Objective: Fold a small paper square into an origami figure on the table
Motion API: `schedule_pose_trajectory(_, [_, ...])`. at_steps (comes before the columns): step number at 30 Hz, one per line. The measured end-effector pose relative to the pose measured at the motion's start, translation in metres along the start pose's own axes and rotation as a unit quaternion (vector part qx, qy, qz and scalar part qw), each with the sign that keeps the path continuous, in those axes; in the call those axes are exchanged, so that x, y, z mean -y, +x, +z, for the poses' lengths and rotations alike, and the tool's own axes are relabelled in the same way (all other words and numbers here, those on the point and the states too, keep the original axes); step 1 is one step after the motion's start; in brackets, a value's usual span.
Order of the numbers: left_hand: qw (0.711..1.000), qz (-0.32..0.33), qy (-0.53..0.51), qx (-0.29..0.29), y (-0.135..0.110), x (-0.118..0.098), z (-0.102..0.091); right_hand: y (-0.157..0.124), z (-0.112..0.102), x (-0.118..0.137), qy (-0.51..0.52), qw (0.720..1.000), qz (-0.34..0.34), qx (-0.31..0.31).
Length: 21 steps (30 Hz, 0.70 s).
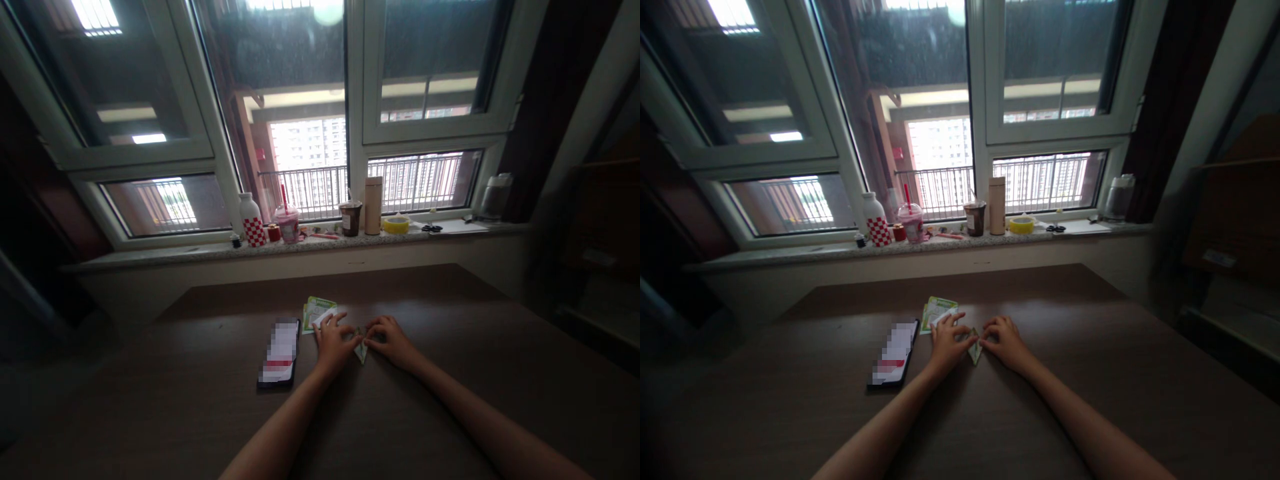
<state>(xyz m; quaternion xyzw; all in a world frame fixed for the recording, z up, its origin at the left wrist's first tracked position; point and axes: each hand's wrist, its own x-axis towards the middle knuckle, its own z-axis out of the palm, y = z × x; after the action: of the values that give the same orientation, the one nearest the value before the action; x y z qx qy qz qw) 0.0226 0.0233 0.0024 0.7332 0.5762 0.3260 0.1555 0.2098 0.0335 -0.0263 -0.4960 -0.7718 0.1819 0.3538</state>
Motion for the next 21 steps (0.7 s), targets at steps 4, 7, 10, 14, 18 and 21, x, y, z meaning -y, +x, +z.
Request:
schedule_pose_trajectory(4, [1.000, -0.009, -0.011, -0.009, 0.0011, 0.0006, 0.0006, -0.0001, -0.0010, 0.0011, 0.005, 1.000, -0.001, 0.005])
schedule_pose_trajectory(7, [1.000, -0.016, -0.017, -0.010, 0.0020, 0.0019, 0.0016, -0.0002, -0.0010, 0.0017, 0.005, 1.000, 0.001, 0.003])
schedule_pose_trajectory(10, [1.000, -0.013, -0.022, -0.005, 0.0021, 0.0027, 0.0016, -0.0008, -0.0009, 0.0027, -0.003, 1.000, -0.004, 0.006])
schedule_pose_trajectory(14, [0.999, -0.012, -0.034, -0.003, 0.0022, 0.0030, 0.0013, -0.0017, -0.0011, 0.0052, -0.013, 1.000, -0.015, 0.012])
schedule_pose_trajectory(18, [0.998, -0.019, -0.050, -0.013, 0.0032, 0.0043, 0.0023, -0.0019, -0.0008, 0.0069, -0.016, 1.000, -0.021, 0.011])
schedule_pose_trajectory(21, [0.998, -0.021, -0.060, -0.020, 0.0035, 0.0051, 0.0026, -0.0019, -0.0002, 0.0070, -0.017, 1.000, -0.016, 0.010])
